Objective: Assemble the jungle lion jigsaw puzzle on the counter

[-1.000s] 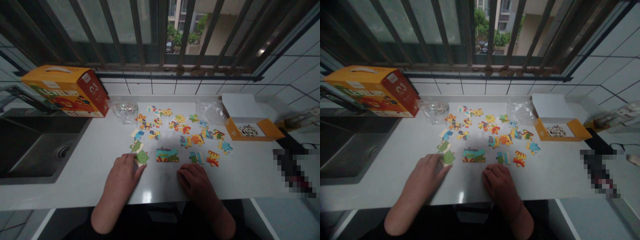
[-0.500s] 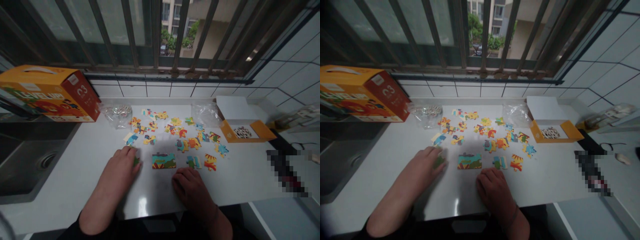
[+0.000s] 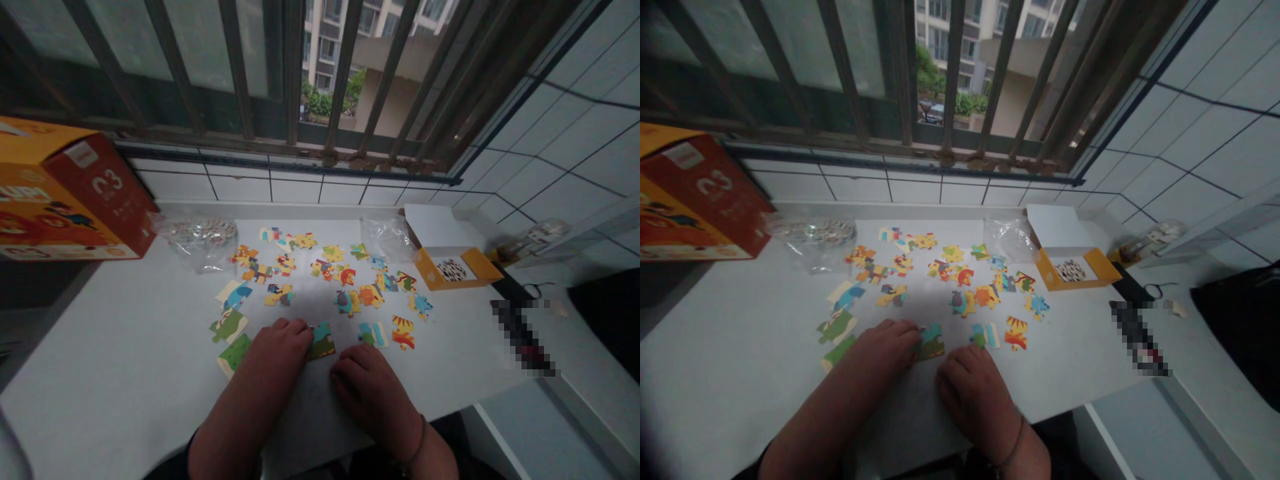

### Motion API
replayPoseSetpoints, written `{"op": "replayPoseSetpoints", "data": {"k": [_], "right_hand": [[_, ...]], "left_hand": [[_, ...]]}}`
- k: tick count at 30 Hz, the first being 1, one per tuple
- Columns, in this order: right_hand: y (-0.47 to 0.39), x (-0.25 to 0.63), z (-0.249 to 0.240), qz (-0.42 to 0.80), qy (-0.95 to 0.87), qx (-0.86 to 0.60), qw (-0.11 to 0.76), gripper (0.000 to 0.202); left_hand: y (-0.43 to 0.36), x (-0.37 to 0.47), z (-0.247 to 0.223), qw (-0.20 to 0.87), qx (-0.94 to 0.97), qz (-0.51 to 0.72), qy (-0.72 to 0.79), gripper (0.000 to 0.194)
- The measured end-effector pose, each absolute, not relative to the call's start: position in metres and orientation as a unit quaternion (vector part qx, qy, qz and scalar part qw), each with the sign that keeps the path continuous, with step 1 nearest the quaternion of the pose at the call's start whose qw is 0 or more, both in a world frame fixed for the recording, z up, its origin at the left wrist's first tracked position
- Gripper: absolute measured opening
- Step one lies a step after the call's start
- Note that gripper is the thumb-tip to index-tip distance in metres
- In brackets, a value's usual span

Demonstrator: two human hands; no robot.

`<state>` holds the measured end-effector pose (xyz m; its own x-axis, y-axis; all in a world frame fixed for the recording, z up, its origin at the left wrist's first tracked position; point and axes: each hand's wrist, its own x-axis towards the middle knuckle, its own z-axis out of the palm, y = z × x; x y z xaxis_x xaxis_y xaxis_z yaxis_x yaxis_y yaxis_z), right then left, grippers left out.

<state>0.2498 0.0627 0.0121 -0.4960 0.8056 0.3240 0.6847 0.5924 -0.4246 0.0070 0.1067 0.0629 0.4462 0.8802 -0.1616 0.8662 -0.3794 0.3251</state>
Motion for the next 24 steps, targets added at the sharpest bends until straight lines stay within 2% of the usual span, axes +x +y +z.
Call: {"op": "replayPoseSetpoints", "data": {"k": [4,9,13,15,19,24], "right_hand": [[0.093,0.267,0.042,0.096,-0.847,-0.483,0.202,0.009],[0.201,0.285,0.067,-0.001,-0.803,-0.577,0.149,0.022],[0.287,0.289,0.061,-0.002,-0.809,-0.586,0.054,0.054],[0.313,0.291,0.058,0.024,-0.817,-0.576,-0.001,0.063],[0.334,0.299,0.064,0.038,-0.824,-0.564,-0.04,0.055],[0.341,0.303,0.076,0.033,-0.845,-0.528,-0.074,0.046]], "left_hand": [[0.106,-0.003,0.078,0.179,0.817,0.008,0.548,0.034],[0.106,-0.009,0.082,0.163,0.807,-0.02,0.567,0.038],[0.105,-0.01,0.071,0.152,0.813,-0.008,0.562,0.04],[0.104,-0.01,0.066,0.145,0.816,0.011,0.559,0.041],[0.102,-0.011,0.061,0.161,0.824,0.016,0.542,0.045],[0.102,-0.013,0.049,0.177,0.831,0.058,0.524,0.037]]}}
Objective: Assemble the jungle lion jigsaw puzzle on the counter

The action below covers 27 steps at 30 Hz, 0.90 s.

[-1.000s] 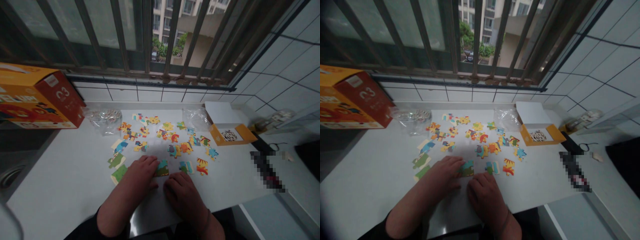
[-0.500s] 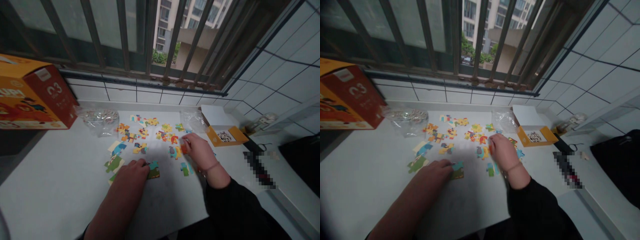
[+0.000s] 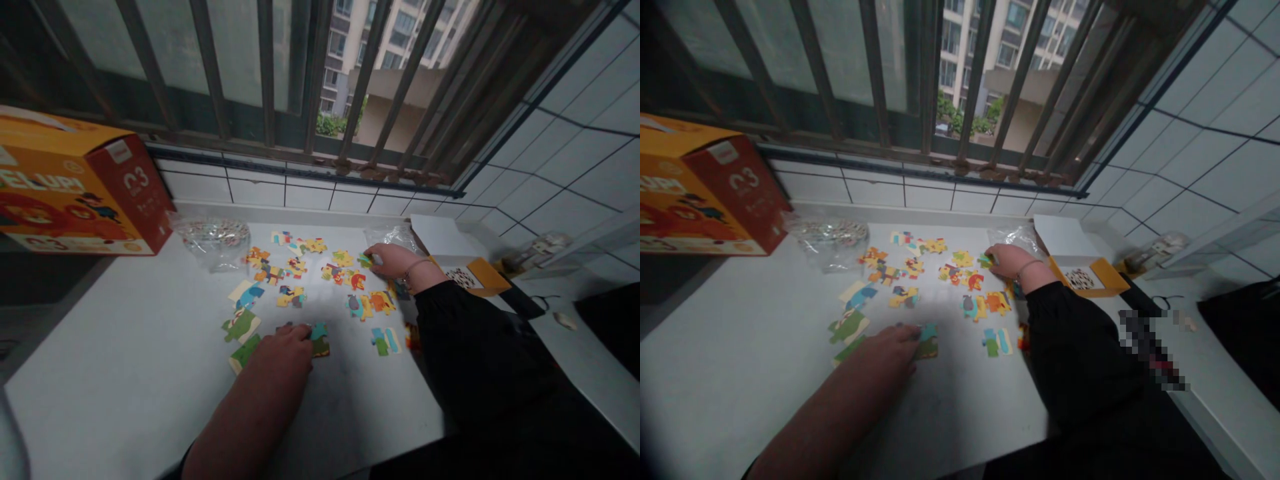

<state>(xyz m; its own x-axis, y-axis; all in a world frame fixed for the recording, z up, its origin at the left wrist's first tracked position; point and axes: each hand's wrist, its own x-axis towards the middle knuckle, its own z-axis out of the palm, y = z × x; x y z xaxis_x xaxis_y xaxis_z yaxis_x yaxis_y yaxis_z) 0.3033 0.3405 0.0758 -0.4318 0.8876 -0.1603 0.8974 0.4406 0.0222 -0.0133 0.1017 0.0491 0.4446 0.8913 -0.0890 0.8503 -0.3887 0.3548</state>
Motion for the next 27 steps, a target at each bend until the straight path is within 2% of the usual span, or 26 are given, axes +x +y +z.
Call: {"op": "replayPoseSetpoints", "data": {"k": [5,7,9,13,16,23,27], "right_hand": [[0.342,0.298,0.079,-0.036,0.846,0.524,0.09,0.056],[0.338,0.298,0.081,-0.021,0.844,0.532,0.069,0.062],[0.329,0.298,0.083,0.0,0.848,0.53,0.013,0.061],[0.292,0.293,0.092,0.005,0.874,0.47,-0.128,0.043],[0.246,0.282,0.092,-0.034,0.905,0.385,-0.178,0.038],[0.15,0.265,0.059,-0.137,0.925,0.33,-0.127,0.055],[0.14,0.261,0.047,-0.143,0.926,0.326,-0.126,0.052]], "left_hand": [[0.101,-0.015,0.042,0.18,0.83,0.054,0.525,0.031],[0.101,-0.015,0.041,0.181,0.826,0.062,0.53,0.03],[0.101,-0.016,0.041,0.182,0.825,0.067,0.531,0.031],[0.1,-0.017,0.041,0.185,0.826,0.073,0.528,0.034],[0.098,-0.015,0.047,0.187,0.823,0.078,0.53,0.035],[0.097,0.0,0.073,0.193,0.811,-0.007,0.553,0.038],[0.097,0.005,0.077,0.181,0.81,-0.021,0.557,0.035]]}}
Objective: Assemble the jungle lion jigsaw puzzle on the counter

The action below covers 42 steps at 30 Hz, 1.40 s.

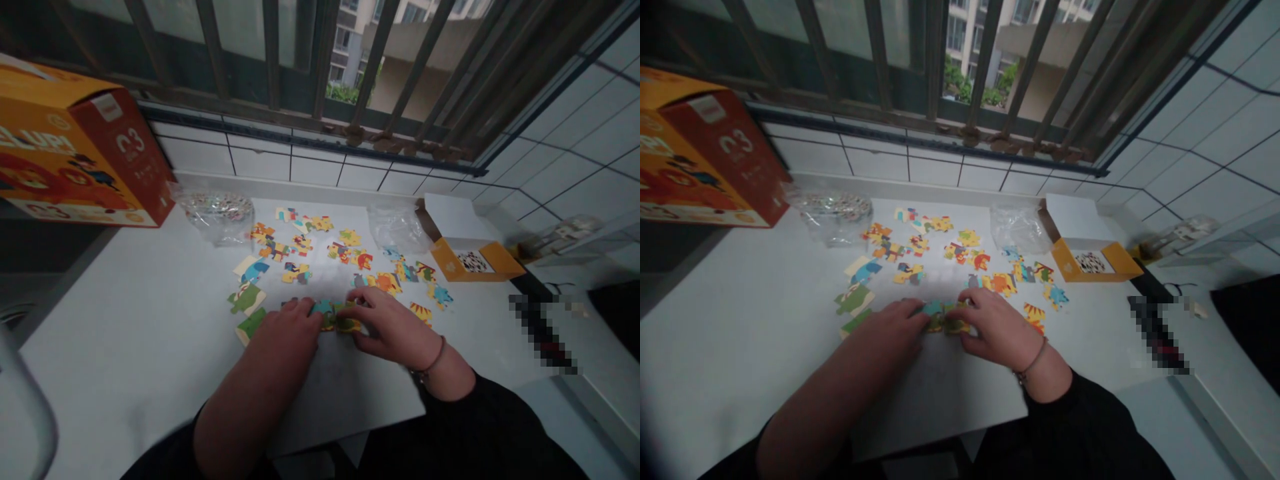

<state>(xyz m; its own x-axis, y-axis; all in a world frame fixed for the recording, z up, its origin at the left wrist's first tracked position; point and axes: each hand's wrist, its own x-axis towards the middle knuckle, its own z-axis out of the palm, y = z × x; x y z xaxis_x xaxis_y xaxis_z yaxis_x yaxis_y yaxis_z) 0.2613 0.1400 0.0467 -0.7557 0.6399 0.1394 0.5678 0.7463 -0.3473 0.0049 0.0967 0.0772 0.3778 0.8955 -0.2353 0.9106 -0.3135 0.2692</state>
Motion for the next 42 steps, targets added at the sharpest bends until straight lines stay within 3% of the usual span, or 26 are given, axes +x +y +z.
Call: {"op": "replayPoseSetpoints", "data": {"k": [6,14,21,25,29,33,39,42], "right_hand": [[0.143,0.257,0.04,0.124,-0.924,-0.337,0.13,0.052],[0.142,0.256,0.04,0.118,-0.929,-0.326,0.131,0.042],[0.184,0.263,0.054,0.046,-0.901,-0.384,0.197,0.026],[0.255,0.261,0.064,0.005,-0.883,-0.452,0.126,0.03],[0.316,0.253,0.062,0.032,-0.885,-0.464,0.029,0.051],[0.341,0.248,0.058,0.067,-0.879,-0.471,-0.021,0.046],[0.327,0.265,0.061,0.049,-0.853,-0.52,0.005,0.05],[0.283,0.282,0.069,0.055,-0.847,-0.521,0.094,0.051]], "left_hand": [[0.097,0.007,0.077,0.193,0.803,-0.033,0.563,0.031],[0.093,0.018,0.085,0.191,0.789,-0.051,0.582,0.05],[0.091,0.025,0.086,0.191,0.788,-0.045,0.584,0.039],[0.093,0.027,0.074,0.2,0.804,-0.023,0.559,0.038],[0.094,0.025,0.061,0.207,0.818,0.002,0.537,0.044],[0.091,0.026,0.06,0.205,0.818,0.006,0.537,0.05],[0.088,0.029,0.07,0.196,0.82,-0.016,0.538,0.056],[0.089,0.028,0.078,0.207,0.816,-0.036,0.538,0.052]]}}
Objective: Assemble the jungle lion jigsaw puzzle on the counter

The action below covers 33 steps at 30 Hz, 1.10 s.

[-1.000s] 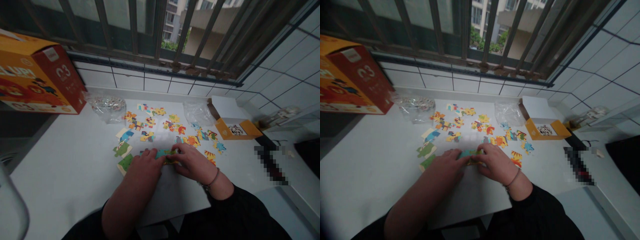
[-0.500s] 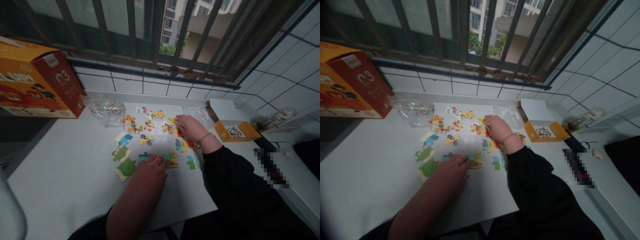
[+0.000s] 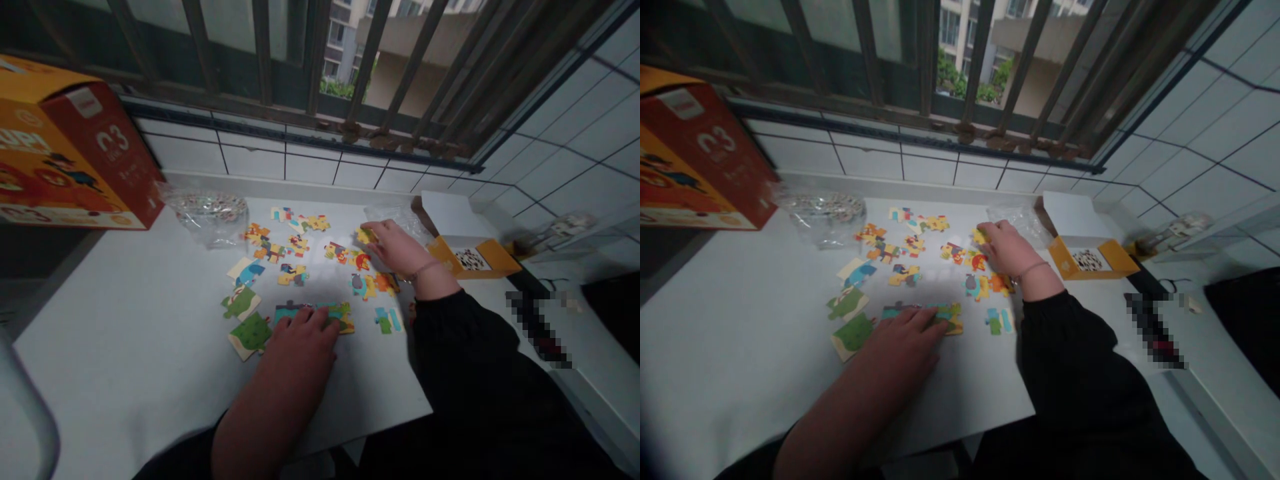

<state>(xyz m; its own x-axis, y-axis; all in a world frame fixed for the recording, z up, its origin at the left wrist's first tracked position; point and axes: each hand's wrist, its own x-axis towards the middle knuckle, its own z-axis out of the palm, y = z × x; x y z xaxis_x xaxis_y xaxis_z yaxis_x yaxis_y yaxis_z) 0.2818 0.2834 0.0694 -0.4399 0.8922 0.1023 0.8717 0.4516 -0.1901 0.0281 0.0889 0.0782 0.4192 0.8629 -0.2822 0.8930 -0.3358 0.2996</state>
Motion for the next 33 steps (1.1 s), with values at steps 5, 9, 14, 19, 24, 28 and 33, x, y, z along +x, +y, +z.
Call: {"op": "replayPoseSetpoints", "data": {"k": [5,9,14,19,24,28,33], "right_hand": [[0.164,0.293,0.064,0.156,-0.89,-0.402,0.145,0.042],[0.104,0.287,0.042,0.156,-0.884,-0.42,0.129,0.035],[0.098,0.284,0.029,0.126,-0.885,-0.423,0.148,0.031],[0.102,0.284,0.025,0.097,-0.883,-0.427,0.167,0.038],[0.1,0.281,0.023,0.096,-0.882,-0.428,0.17,0.038],[0.105,0.296,0.029,0.066,-0.86,-0.456,0.22,0.039],[0.117,0.339,0.034,-0.006,-0.768,-0.57,0.292,0.032]], "left_hand": [[0.089,0.026,0.088,0.2,0.81,-0.042,0.55,0.039],[0.088,0.024,0.091,0.186,0.808,-0.054,0.556,0.027],[0.089,0.022,0.091,0.181,0.813,-0.052,0.551,0.021],[0.091,0.024,0.085,0.193,0.823,-0.023,0.534,0.023],[0.092,0.03,0.079,0.217,0.838,-0.014,0.501,0.039],[0.092,0.034,0.08,0.203,0.842,-0.035,0.499,0.044],[0.093,0.036,0.087,0.203,0.831,-0.052,0.515,0.036]]}}
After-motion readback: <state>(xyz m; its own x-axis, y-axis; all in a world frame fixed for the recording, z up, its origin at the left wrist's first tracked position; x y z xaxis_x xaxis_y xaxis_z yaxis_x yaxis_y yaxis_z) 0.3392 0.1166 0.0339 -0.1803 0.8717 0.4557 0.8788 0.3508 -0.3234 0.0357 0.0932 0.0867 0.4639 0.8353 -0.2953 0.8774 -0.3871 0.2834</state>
